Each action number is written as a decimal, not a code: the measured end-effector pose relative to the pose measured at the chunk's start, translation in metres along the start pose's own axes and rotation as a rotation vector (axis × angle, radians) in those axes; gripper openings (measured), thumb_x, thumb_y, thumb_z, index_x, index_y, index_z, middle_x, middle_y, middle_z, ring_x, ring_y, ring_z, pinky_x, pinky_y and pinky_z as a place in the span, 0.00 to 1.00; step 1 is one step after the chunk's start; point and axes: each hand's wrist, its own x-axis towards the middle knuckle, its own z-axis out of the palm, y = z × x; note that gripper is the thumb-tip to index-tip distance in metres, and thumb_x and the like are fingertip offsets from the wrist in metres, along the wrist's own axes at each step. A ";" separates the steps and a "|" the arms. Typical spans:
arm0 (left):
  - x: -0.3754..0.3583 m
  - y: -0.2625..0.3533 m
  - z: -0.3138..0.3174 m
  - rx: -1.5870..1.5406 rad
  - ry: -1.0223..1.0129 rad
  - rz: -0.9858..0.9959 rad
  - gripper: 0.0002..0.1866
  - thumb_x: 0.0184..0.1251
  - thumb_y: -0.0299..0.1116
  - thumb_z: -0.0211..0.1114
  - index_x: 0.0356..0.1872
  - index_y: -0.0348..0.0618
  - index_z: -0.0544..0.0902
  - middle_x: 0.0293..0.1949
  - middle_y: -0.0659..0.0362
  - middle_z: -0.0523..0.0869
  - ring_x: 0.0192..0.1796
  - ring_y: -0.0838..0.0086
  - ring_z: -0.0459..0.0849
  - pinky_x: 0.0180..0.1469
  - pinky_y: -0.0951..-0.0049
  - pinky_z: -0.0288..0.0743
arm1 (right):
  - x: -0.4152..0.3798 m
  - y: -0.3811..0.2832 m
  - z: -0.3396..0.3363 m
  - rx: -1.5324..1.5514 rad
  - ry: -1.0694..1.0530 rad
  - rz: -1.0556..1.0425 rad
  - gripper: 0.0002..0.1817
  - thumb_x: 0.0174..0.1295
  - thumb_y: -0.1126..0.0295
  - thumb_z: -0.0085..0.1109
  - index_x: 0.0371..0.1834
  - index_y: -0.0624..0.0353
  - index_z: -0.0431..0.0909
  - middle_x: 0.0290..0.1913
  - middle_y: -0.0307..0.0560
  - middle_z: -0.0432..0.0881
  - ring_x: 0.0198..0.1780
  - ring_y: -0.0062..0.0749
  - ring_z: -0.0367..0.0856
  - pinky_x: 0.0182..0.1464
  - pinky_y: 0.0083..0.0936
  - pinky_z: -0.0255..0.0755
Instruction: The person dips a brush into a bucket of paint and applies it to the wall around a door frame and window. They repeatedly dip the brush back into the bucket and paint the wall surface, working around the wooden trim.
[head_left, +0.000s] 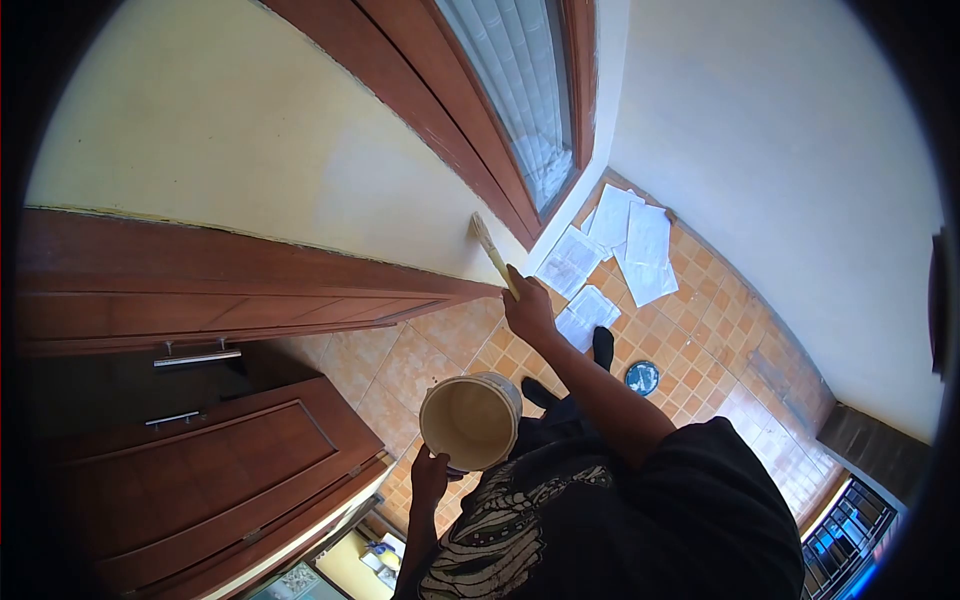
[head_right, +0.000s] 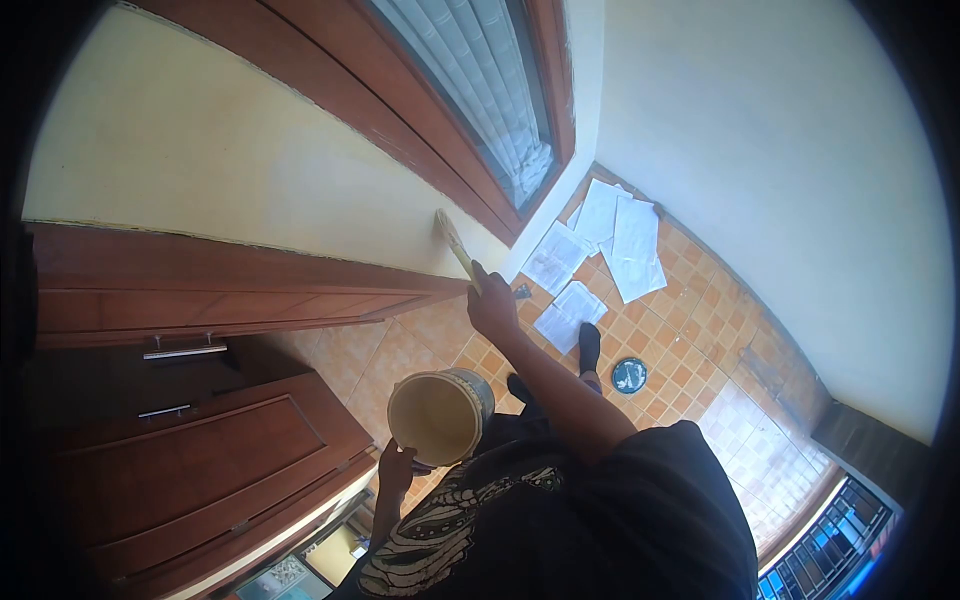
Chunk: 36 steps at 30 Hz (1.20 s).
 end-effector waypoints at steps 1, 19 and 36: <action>-0.001 0.001 0.000 0.004 0.005 0.004 0.22 0.70 0.28 0.56 0.63 0.33 0.70 0.37 0.42 0.89 0.30 0.58 0.92 0.31 0.65 0.91 | -0.001 0.004 -0.006 0.009 -0.012 0.011 0.28 0.63 0.72 0.65 0.69 0.56 0.76 0.37 0.60 0.81 0.38 0.56 0.83 0.44 0.44 0.77; -0.009 0.005 -0.016 0.122 0.037 0.005 0.23 0.64 0.28 0.57 0.61 0.31 0.73 0.37 0.41 0.89 0.33 0.60 0.93 0.33 0.66 0.90 | 0.004 -0.023 -0.012 0.157 0.113 0.072 0.31 0.65 0.74 0.59 0.75 0.52 0.70 0.41 0.61 0.80 0.44 0.58 0.82 0.49 0.47 0.74; -0.011 -0.006 -0.018 0.092 -0.027 0.036 0.26 0.66 0.27 0.57 0.65 0.32 0.69 0.36 0.42 0.89 0.30 0.57 0.92 0.31 0.64 0.90 | 0.071 -0.044 -0.061 0.059 -0.496 0.176 0.23 0.67 0.55 0.55 0.40 0.69 0.84 0.31 0.59 0.84 0.30 0.43 0.84 0.37 0.39 0.78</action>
